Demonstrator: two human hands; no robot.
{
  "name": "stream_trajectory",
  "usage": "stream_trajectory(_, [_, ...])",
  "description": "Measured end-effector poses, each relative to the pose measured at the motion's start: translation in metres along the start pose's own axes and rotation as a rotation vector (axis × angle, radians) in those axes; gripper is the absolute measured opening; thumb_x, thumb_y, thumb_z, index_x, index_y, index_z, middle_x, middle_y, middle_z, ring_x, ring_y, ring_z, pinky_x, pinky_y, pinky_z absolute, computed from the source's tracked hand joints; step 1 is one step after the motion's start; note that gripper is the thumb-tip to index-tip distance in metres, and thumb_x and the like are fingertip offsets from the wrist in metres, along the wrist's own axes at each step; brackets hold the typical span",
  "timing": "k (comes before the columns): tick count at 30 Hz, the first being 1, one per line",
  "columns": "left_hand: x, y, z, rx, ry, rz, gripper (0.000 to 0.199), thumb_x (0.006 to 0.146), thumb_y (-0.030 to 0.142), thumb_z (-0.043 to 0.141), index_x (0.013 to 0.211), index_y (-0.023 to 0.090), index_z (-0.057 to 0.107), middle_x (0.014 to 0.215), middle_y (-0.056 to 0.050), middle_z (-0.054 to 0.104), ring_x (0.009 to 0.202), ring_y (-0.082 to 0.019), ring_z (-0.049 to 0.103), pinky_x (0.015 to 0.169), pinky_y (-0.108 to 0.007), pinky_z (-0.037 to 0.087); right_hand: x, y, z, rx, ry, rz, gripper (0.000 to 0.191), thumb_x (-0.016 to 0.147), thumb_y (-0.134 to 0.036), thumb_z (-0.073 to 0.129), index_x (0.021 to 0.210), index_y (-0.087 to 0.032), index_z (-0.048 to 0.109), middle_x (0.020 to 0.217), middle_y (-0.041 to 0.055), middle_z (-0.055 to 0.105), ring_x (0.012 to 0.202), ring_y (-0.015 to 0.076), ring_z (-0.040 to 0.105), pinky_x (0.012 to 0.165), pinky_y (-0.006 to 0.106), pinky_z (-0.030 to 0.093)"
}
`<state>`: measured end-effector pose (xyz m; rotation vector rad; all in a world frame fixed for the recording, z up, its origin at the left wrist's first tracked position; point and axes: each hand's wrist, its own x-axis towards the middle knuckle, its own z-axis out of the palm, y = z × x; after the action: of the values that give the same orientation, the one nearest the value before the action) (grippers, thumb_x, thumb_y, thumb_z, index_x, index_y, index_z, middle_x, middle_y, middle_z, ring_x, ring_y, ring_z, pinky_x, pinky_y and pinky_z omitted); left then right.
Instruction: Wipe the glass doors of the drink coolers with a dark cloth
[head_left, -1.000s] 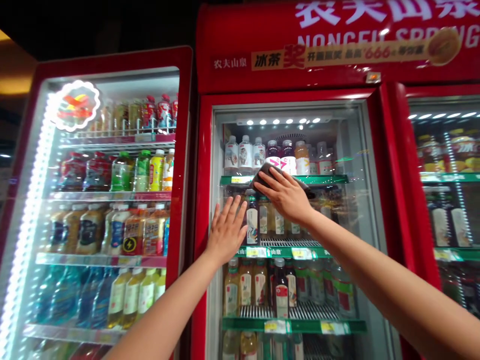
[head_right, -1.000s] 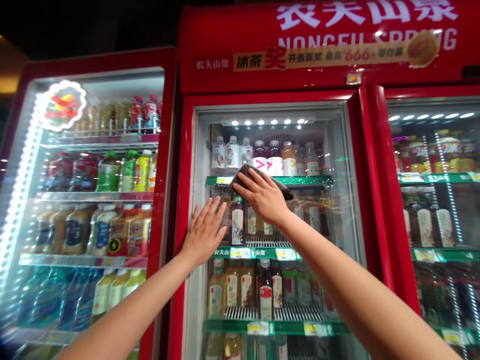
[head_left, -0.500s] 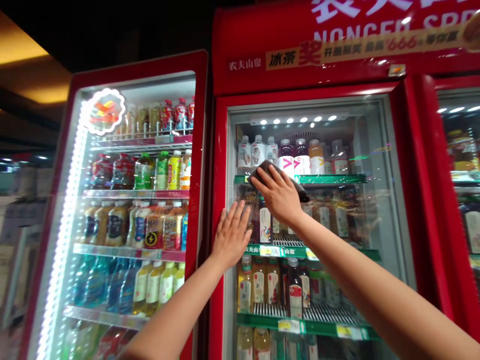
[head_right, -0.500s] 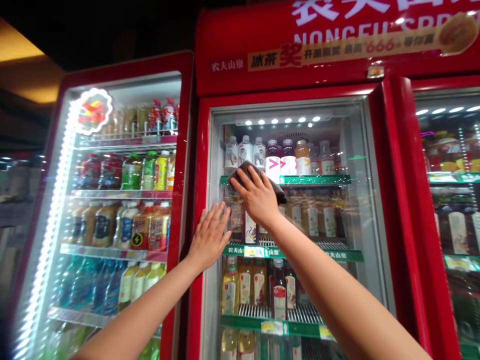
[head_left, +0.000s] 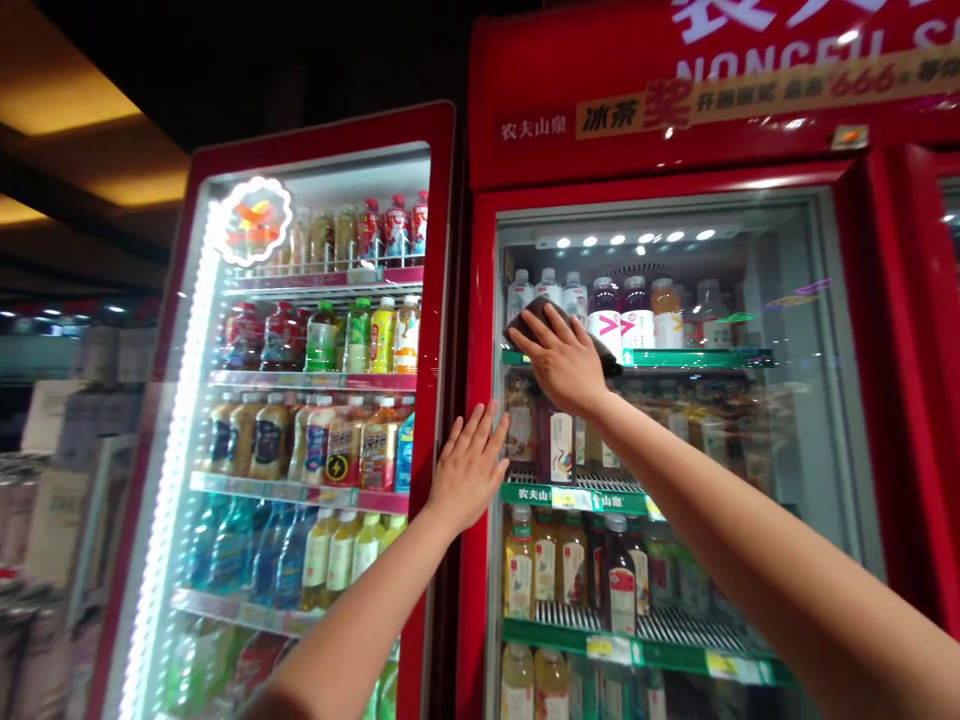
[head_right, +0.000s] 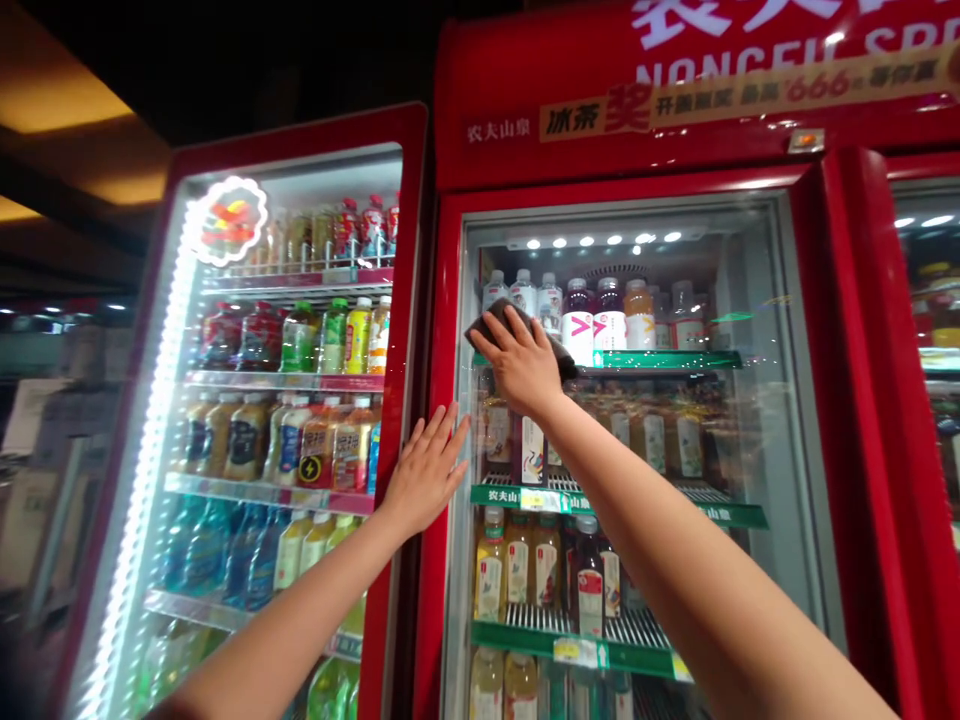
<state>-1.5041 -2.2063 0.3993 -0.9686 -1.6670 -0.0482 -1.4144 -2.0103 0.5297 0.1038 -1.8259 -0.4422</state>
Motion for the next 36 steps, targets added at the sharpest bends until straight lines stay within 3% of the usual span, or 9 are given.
stream_trajectory(6, [-0.015,-0.002,0.003,-0.036,-0.012,0.002,0.071,0.102,0.031,0.043,0.164,0.016,0.011,0.17,-0.01,0.02,0.158,-0.023,0.014,0.128,-0.048,0.018,-0.041,0.014,-0.017,0.002,-0.202,-0.297,0.058,0.098,-0.021,0.049,0.153,-0.038,0.044,0.165,-0.0058,0.035,0.156,0.0248,0.024,0.126,0.053,0.023])
stream_trajectory(10, [-0.025,-0.007,0.004,-0.026,-0.029,0.023,0.071,0.102,0.024,0.038,0.164,0.015,0.006,0.17,-0.009,0.02,0.158,-0.021,0.014,0.128,-0.047,0.021,-0.024,0.029,-0.018,-0.019,-0.13,-0.163,0.058,0.097,-0.016,0.047,0.152,-0.035,0.047,0.164,-0.0028,0.038,0.154,0.0268,0.028,0.125,0.057,0.023])
stream_trajectory(14, [-0.026,-0.011,0.003,-0.008,-0.04,0.038,0.066,0.102,0.024,0.037,0.163,0.016,0.016,0.169,-0.008,0.022,0.158,-0.021,0.016,0.129,-0.05,0.016,0.011,-0.001,-0.003,-0.02,-0.007,0.05,0.055,0.099,-0.014,0.043,0.15,-0.032,0.051,0.163,-0.0006,0.04,0.154,0.0295,0.028,0.123,0.057,0.026])
stream_trajectory(16, [-0.025,-0.011,0.002,-0.012,-0.045,0.036,0.063,0.102,0.027,0.039,0.162,0.014,0.023,0.168,-0.009,0.025,0.158,-0.022,0.018,0.129,-0.051,0.018,0.009,-0.024,0.004,-0.015,-0.01,0.054,0.055,0.099,-0.015,0.043,0.151,-0.031,0.05,0.164,0.0002,0.039,0.154,0.0312,0.027,0.123,0.058,0.027])
stream_trajectory(21, [-0.03,-0.004,0.001,-0.048,-0.082,0.007,0.053,0.1,0.028,0.043,0.15,0.011,0.046,0.159,-0.014,0.044,0.155,-0.026,0.028,0.128,-0.051,0.021,-0.03,-0.047,0.007,0.039,-0.172,-0.314,0.057,0.097,-0.017,0.048,0.152,-0.035,0.047,0.165,-0.0036,0.036,0.155,0.027,0.026,0.125,0.054,0.025])
stream_trajectory(24, [-0.035,-0.003,-0.003,-0.064,-0.102,0.028,0.059,0.099,0.025,0.044,0.155,0.009,0.037,0.164,-0.015,0.035,0.156,-0.027,0.023,0.127,-0.052,0.024,-0.019,-0.037,0.003,0.035,-0.176,-0.347,0.055,0.099,-0.019,0.046,0.151,-0.036,0.047,0.164,-0.0046,0.038,0.154,0.0247,0.028,0.125,0.053,0.024])
stream_trajectory(30, [-0.042,-0.008,-0.016,-0.092,-0.088,0.043,0.076,0.094,0.018,0.046,0.163,0.012,0.013,0.17,-0.011,0.021,0.158,-0.023,0.013,0.128,-0.049,0.021,0.039,-0.043,0.007,0.033,-0.066,-0.068,0.052,0.101,-0.017,0.042,0.151,-0.03,0.05,0.165,0.001,0.037,0.154,0.0315,0.027,0.123,0.059,0.026])
stream_trajectory(32, [-0.046,-0.009,-0.022,-0.09,-0.061,0.018,0.077,0.095,0.019,0.046,0.163,0.012,0.009,0.17,-0.011,0.021,0.159,-0.024,0.012,0.128,-0.049,0.02,0.025,-0.056,0.012,0.051,-0.061,-0.097,0.048,0.102,-0.021,0.043,0.148,-0.029,0.053,0.164,0.0017,0.039,0.154,0.0323,0.027,0.123,0.06,0.026])
stream_trajectory(36, [-0.053,-0.015,-0.035,-0.067,0.014,0.002,0.08,0.098,0.023,0.049,0.163,0.013,0.003,0.169,-0.013,0.023,0.159,-0.025,0.013,0.129,-0.049,0.017,-0.021,-0.069,0.015,0.099,-0.14,-0.377,0.043,0.102,-0.025,0.047,0.143,-0.03,0.058,0.16,-0.0008,0.045,0.153,0.0277,0.03,0.125,0.054,0.025])
